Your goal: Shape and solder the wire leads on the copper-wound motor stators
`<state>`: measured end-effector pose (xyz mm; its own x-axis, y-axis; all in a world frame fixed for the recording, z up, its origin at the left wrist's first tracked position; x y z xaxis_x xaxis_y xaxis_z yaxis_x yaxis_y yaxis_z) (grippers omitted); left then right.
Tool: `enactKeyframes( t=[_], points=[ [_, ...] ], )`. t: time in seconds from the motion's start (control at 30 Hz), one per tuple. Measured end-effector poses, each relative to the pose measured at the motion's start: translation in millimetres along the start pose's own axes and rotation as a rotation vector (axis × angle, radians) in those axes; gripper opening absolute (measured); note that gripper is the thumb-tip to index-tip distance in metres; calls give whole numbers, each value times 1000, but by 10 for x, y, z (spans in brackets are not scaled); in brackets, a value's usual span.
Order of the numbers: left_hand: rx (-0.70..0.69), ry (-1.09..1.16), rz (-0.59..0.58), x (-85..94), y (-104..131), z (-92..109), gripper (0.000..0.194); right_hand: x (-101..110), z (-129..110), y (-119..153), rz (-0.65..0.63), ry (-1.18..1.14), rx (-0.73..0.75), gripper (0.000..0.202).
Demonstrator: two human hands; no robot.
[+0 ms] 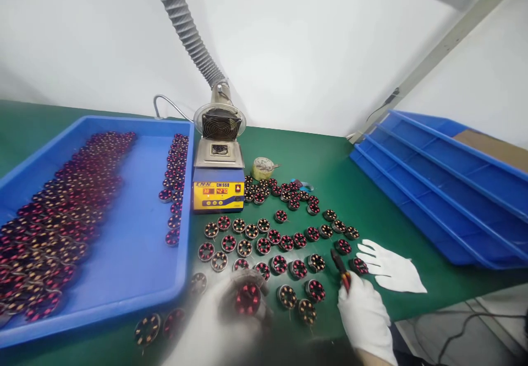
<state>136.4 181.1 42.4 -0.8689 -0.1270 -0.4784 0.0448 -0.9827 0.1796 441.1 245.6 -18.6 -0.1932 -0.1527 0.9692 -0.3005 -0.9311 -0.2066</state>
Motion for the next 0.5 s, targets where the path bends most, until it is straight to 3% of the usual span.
enactKeyframes(
  t=[0.1, 0.17, 0.3, 0.37, 0.5],
  points=[
    [11, -21, 25, 19, 35, 45, 20, 96, 137, 79, 101, -211, -72, 36],
    [4, -70, 37, 26, 49, 84, 16, 242, 128, 160, 75, -386, -17, 31],
    [-22, -208, 11, 2, 62, 160, 11, 597, -315, 474, -189, -657, 429, 27],
    [-33, -233, -10, -21, 76, 193, 14, 772, -598, 655, -253, -719, 657, 26],
    [-65, -256, -17, -26, 156, 264, 10, 996, -997, 816, -320, -709, 866, 33]
  ],
)
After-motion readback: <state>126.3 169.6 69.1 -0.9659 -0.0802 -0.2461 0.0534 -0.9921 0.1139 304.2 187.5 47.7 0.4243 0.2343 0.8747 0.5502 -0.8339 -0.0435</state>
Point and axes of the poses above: each hand's wrist, its own y-axis away from the middle knuckle, its own x-axis out of the back of the hand, z = x × y, the point moved 5 cm from there along -y, towards the middle knuckle, and after that the axes turned 10 degrees about -x, right-handed, at the moved point
